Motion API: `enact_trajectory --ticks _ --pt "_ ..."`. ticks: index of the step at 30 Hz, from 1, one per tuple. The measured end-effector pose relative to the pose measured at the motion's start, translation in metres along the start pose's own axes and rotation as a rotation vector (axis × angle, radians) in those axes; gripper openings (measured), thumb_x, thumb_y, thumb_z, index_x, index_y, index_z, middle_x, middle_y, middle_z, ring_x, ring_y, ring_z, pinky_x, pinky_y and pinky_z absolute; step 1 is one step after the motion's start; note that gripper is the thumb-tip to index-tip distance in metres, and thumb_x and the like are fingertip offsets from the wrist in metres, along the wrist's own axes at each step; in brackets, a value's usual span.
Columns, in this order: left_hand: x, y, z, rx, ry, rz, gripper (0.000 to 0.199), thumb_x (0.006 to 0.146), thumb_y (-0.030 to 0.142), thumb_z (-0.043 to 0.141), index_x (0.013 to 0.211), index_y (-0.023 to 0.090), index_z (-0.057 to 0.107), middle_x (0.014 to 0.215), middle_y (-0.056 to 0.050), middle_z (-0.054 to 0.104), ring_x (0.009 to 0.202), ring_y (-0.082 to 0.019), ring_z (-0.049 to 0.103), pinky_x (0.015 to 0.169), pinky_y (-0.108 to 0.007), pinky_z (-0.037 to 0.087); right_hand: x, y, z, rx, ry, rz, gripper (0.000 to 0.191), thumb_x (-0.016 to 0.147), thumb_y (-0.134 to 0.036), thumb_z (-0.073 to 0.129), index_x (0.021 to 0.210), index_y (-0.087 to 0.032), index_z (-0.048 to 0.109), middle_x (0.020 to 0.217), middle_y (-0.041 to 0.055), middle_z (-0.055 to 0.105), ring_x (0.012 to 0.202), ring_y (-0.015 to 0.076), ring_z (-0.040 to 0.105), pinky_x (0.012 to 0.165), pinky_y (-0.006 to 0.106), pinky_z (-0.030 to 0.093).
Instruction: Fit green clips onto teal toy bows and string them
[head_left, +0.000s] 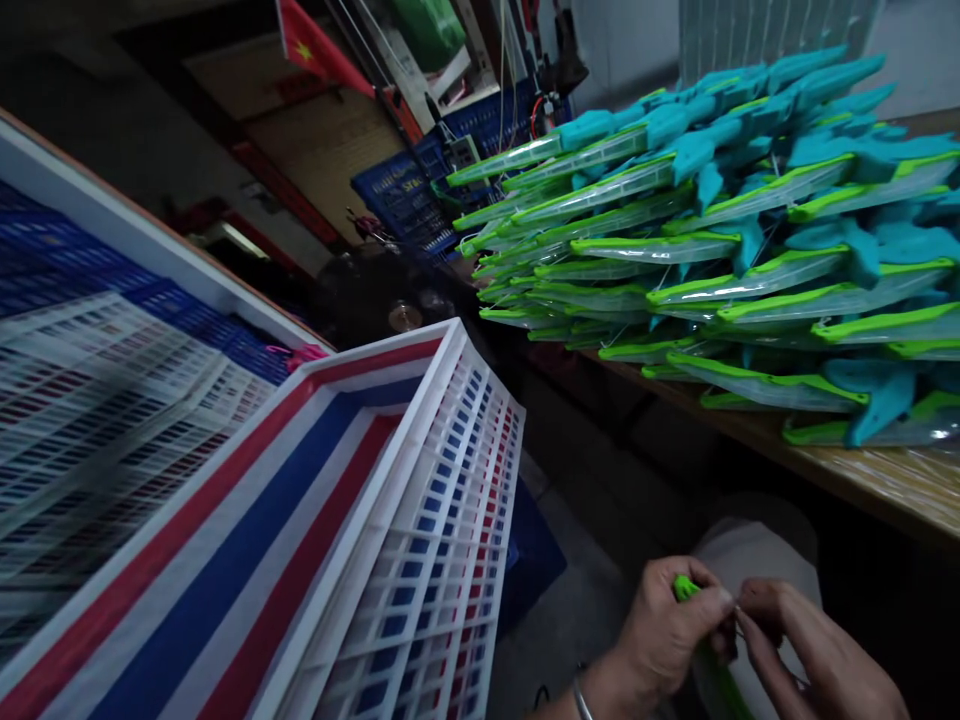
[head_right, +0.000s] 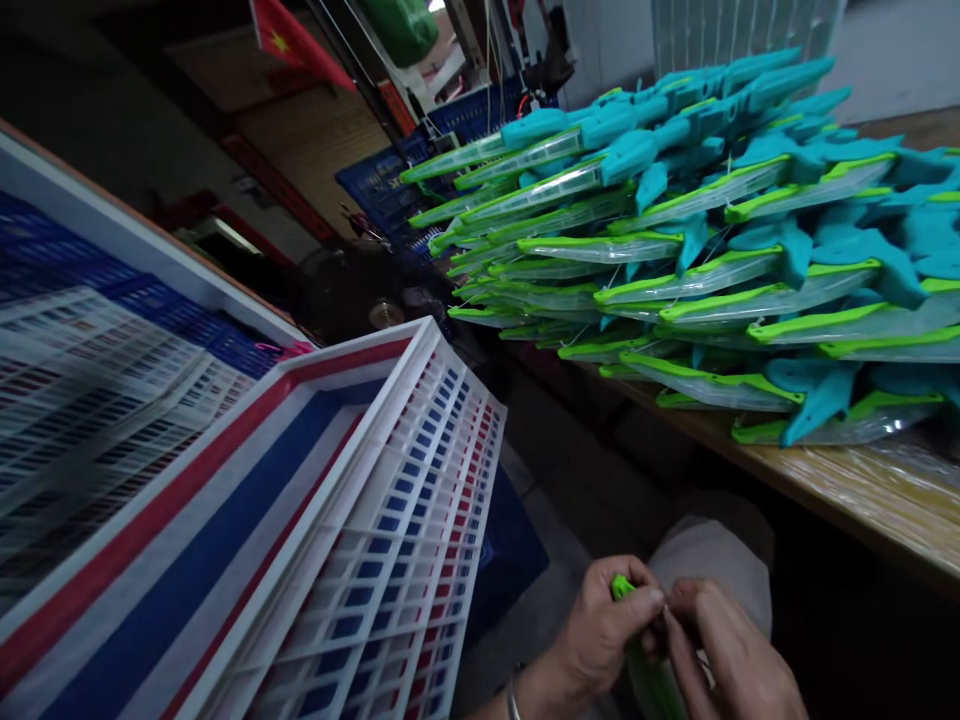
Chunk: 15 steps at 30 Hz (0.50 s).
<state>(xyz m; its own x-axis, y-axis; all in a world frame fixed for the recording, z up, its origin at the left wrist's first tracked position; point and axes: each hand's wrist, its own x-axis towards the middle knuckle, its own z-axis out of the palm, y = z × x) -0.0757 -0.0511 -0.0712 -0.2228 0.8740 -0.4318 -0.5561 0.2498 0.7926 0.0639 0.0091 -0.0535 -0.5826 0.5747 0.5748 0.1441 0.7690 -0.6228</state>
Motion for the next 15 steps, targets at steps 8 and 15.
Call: enact_trajectory --ticks 8,15 --pt "-0.001 0.003 -0.003 0.013 -0.093 0.041 0.053 0.062 0.055 0.089 0.07 0.012 0.06 0.053 0.0 0.054 0.043 -0.008 0.049 0.045 -0.02 0.041 0.014 -0.001 -0.008 0.399 -0.197 0.55 0.045 0.096 -0.054 0.054 0.071 -0.019 0.064 0.062 0.0044 0.063 0.054 0.0143 0.064 0.051 0.016 0.053" --pt "0.005 -0.007 -0.016 0.114 -0.122 0.071 0.059 0.066 0.066 0.084 0.072 0.012 0.059 0.052 -0.001 0.053 0.043 -0.008 0.046 0.046 -0.021 0.04 -0.002 0.014 0.004 0.46 -0.261 0.627 0.049 0.097 -0.06 0.051 0.076 -0.018 0.063 0.069 0.0069 0.066 0.065 0.0175 0.066 0.062 0.021 0.055"
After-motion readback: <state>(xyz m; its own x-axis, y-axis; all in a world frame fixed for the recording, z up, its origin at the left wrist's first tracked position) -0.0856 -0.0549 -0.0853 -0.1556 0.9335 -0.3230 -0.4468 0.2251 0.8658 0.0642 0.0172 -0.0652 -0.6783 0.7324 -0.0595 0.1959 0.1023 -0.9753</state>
